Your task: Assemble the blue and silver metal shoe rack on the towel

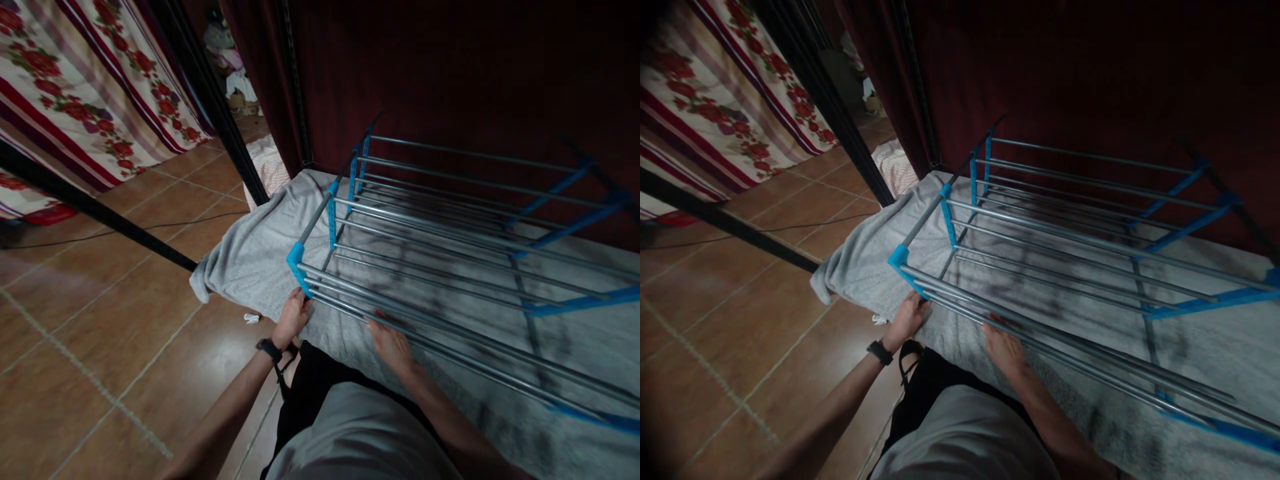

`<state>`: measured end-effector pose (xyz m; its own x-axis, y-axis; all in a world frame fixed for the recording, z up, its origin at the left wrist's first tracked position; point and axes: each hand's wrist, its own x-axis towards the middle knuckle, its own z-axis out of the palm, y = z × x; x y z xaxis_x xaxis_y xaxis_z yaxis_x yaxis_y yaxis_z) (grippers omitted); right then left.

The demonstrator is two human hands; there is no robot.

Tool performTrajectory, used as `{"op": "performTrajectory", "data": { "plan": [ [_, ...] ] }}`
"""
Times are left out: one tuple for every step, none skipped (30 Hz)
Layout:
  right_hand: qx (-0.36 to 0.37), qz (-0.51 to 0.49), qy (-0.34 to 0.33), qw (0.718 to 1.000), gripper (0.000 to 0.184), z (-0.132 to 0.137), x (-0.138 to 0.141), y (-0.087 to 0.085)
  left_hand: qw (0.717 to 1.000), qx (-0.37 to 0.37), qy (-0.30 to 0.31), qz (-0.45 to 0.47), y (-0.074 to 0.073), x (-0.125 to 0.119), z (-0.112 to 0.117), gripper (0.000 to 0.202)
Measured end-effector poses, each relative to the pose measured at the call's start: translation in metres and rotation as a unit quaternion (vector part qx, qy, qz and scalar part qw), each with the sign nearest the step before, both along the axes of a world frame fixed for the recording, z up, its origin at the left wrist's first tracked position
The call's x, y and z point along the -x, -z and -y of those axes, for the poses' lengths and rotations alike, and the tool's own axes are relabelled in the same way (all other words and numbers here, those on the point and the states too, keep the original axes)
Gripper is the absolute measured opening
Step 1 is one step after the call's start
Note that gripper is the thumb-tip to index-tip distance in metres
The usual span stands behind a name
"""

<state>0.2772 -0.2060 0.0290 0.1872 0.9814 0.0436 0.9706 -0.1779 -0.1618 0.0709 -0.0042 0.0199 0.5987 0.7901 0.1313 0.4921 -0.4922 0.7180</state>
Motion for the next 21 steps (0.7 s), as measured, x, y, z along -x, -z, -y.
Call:
{"op": "performTrajectory", "data": {
  "plan": [
    [0.009, -0.005, 0.008, 1.0, 0.035, -0.001, 0.001, -0.001, 1.0, -0.001, 0.003, 0.0, 0.0, 0.001, -0.001, 0.009],
    [0.022, -0.012, 0.017, 1.0, 0.035, -0.002, 0.002, -0.003, 1.0, -0.001, 0.006, 0.0, -0.001, 0.002, -0.002, 0.009],
    [0.034, -0.02, 0.027, 0.999, 0.036, -0.003, 0.002, -0.004, 1.0, 0.002, 0.011, 0.001, -0.002, 0.003, -0.003, 0.011],
    [0.044, -0.029, 0.035, 0.998, 0.036, -0.004, 0.003, -0.005, 1.0, 0.007, 0.019, 0.002, -0.002, 0.004, -0.005, 0.014],
    [0.049, -0.037, 0.042, 0.997, 0.036, -0.005, 0.004, -0.006, 1.0, 0.011, 0.027, 0.005, -0.003, 0.005, -0.006, 0.019],
    [0.048, -0.043, 0.046, 0.997, 0.037, -0.005, 0.004, -0.006, 0.999, 0.015, 0.038, 0.01, -0.003, 0.006, -0.008, 0.024],
    [0.041, -0.046, 0.045, 0.997, 0.036, -0.006, 0.004, -0.007, 0.999, 0.018, 0.045, 0.019, -0.002, 0.007, -0.01, 0.03],
    [0.032, -0.048, 0.043, 0.997, 0.036, -0.006, 0.005, -0.007, 0.998, 0.018, 0.046, 0.027, -0.002, 0.007, -0.012, 0.034],
    [0.027, -0.049, 0.044, 0.997, 0.035, -0.007, 0.004, -0.007, 0.998, 0.015, 0.043, 0.033, 0.0, 0.007, -0.015, 0.037],
    [0.023, -0.049, 0.047, 0.997, 0.034, -0.006, 0.004, -0.007, 0.999, 0.009, 0.038, 0.036, 0.001, 0.007, -0.017, 0.039],
    [0.022, -0.047, 0.05, 0.997, 0.033, -0.006, 0.003, -0.007, 0.999, 0.001, 0.031, 0.034, 0.002, 0.006, -0.019, 0.04],
    [0.02, -0.044, 0.053, 0.997, 0.032, -0.005, 0.002, -0.007, 0.999, -0.006, 0.026, 0.028, 0.004, 0.006, -0.021, 0.042],
    [0.018, -0.042, 0.057, 0.997, 0.033, -0.003, 0.001, -0.007, 0.999, -0.014, 0.021, 0.02, 0.005, 0.005, -0.022, 0.043],
    [0.017, -0.041, 0.061, 0.997, 0.033, -0.001, 0.0, -0.007, 1.0, -0.023, 0.016, 0.01, 0.006, 0.004, -0.024, 0.044],
    [0.016, -0.041, 0.064, 0.997, 0.034, 0.002, -0.002, -0.007, 0.999, -0.033, 0.009, 0.0, 0.007, 0.004, -0.025, 0.045],
    [0.018, -0.042, 0.071, 0.996, 0.035, 0.004, -0.005, -0.006, 0.999, -0.044, 0.001, -0.011, 0.008, 0.003, -0.025, 0.046],
    [0.02, -0.043, 0.08, 0.996, 0.035, 0.008, -0.007, -0.005, 0.998, -0.052, -0.008, -0.021, 0.008, 0.002, -0.025, 0.047],
    [0.021, -0.045, 0.087, 0.995, 0.035, 0.011, -0.009, -0.003, 0.998, -0.057, -0.017, -0.03, 0.007, 0.002, -0.026, 0.047],
    [0.018, -0.047, 0.091, 0.995, 0.035, 0.014, -0.012, -0.002, 0.997, -0.057, -0.024, -0.038, 0.006, 0.001, -0.026, 0.047],
    [0.009, -0.048, 0.095, 0.994, 0.035, 0.017, -0.014, 0.0, 0.997, -0.051, -0.029, -0.045, 0.004, 0.001, -0.026, 0.046],
    [-0.003, -0.05, 0.094, 0.994, 0.034, 0.02, -0.016, 0.002, 0.997, -0.043, -0.031, -0.053, 0.002, 0.001, -0.026, 0.045]
  ]
}}
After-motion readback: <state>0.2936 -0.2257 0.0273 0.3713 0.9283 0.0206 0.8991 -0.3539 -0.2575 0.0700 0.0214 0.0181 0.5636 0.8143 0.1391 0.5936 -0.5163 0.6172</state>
